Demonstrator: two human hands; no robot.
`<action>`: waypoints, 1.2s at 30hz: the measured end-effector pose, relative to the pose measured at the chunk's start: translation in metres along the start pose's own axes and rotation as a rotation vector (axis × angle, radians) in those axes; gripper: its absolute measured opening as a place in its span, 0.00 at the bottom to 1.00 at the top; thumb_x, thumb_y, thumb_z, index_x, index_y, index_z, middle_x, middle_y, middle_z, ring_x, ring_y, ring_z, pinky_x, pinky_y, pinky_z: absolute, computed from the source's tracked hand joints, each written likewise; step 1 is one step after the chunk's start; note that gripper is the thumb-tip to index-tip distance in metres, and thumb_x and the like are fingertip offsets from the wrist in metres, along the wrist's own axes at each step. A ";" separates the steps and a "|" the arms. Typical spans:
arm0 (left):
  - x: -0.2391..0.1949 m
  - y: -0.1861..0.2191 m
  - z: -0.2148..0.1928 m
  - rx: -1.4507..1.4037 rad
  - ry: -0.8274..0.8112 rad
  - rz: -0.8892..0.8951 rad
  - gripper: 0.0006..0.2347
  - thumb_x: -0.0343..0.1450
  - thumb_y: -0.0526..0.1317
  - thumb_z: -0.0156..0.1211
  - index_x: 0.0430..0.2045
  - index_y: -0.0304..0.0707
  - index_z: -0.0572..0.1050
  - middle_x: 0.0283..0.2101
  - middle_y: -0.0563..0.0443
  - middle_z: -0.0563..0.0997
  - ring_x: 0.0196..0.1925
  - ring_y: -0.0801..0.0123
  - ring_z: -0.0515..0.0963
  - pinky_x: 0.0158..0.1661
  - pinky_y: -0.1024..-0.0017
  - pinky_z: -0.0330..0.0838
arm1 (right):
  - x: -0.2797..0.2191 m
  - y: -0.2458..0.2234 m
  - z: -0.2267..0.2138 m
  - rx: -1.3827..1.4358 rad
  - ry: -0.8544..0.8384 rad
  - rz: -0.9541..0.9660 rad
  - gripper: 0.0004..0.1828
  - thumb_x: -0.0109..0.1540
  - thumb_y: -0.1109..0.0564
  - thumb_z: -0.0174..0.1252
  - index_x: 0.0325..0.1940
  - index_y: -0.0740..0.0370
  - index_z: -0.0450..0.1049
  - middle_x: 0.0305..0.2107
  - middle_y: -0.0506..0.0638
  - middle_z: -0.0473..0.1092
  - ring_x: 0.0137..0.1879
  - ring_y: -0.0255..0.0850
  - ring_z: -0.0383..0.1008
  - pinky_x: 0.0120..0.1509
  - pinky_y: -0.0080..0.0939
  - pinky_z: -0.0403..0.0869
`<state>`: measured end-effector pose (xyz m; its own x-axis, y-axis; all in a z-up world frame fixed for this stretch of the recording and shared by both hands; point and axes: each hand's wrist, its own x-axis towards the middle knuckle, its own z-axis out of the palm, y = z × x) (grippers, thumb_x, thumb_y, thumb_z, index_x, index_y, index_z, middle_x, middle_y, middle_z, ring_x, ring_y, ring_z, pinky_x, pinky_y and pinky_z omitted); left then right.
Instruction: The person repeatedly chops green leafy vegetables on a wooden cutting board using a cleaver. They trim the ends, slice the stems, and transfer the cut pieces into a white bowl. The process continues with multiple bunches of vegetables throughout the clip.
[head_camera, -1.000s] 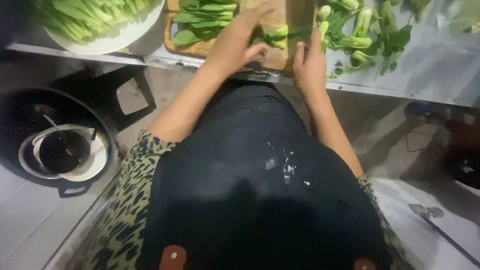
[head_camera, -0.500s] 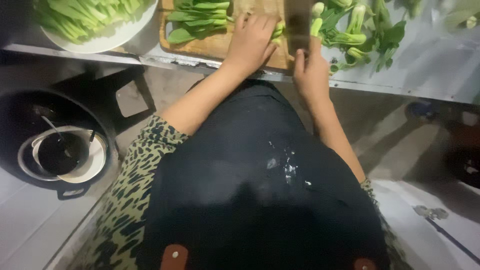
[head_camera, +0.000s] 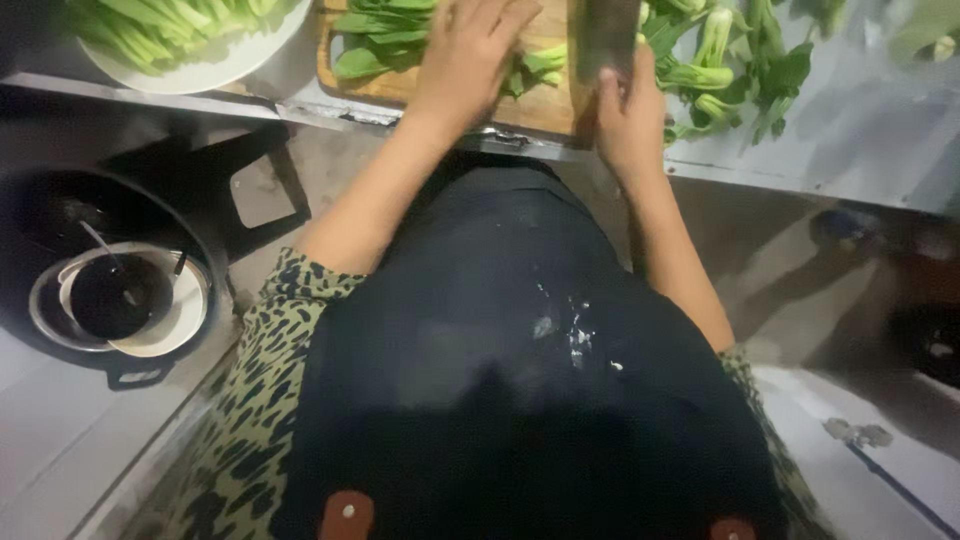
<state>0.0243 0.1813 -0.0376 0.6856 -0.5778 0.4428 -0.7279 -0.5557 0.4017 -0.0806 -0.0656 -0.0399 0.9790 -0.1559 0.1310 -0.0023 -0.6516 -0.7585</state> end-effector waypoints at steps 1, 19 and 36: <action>0.000 -0.004 -0.003 0.130 -0.012 -0.020 0.26 0.64 0.30 0.65 0.60 0.49 0.76 0.60 0.51 0.75 0.63 0.58 0.74 0.61 0.54 0.58 | -0.004 -0.003 -0.006 0.083 -0.022 0.055 0.18 0.77 0.59 0.52 0.69 0.67 0.59 0.43 0.63 0.76 0.45 0.51 0.80 0.47 0.49 0.77; 0.020 -0.025 0.001 -0.165 -0.284 0.077 0.07 0.72 0.36 0.65 0.41 0.39 0.76 0.47 0.46 0.78 0.52 0.51 0.78 0.48 0.53 0.73 | -0.033 -0.025 -0.040 0.598 -0.043 0.324 0.08 0.77 0.62 0.48 0.59 0.64 0.59 0.37 0.52 0.67 0.34 0.36 0.70 0.36 0.39 0.75; 0.021 -0.002 0.014 -0.010 -0.097 0.155 0.25 0.63 0.50 0.65 0.52 0.37 0.73 0.51 0.42 0.75 0.54 0.49 0.73 0.54 0.45 0.62 | -0.041 -0.020 -0.044 0.557 -0.026 0.394 0.10 0.77 0.60 0.48 0.62 0.63 0.60 0.30 0.52 0.69 0.29 0.37 0.71 0.33 0.38 0.74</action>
<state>0.0404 0.1620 -0.0410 0.5625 -0.7118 0.4206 -0.8250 -0.4496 0.3425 -0.1298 -0.0790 -0.0018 0.9310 -0.2813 -0.2326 -0.2615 -0.0696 -0.9627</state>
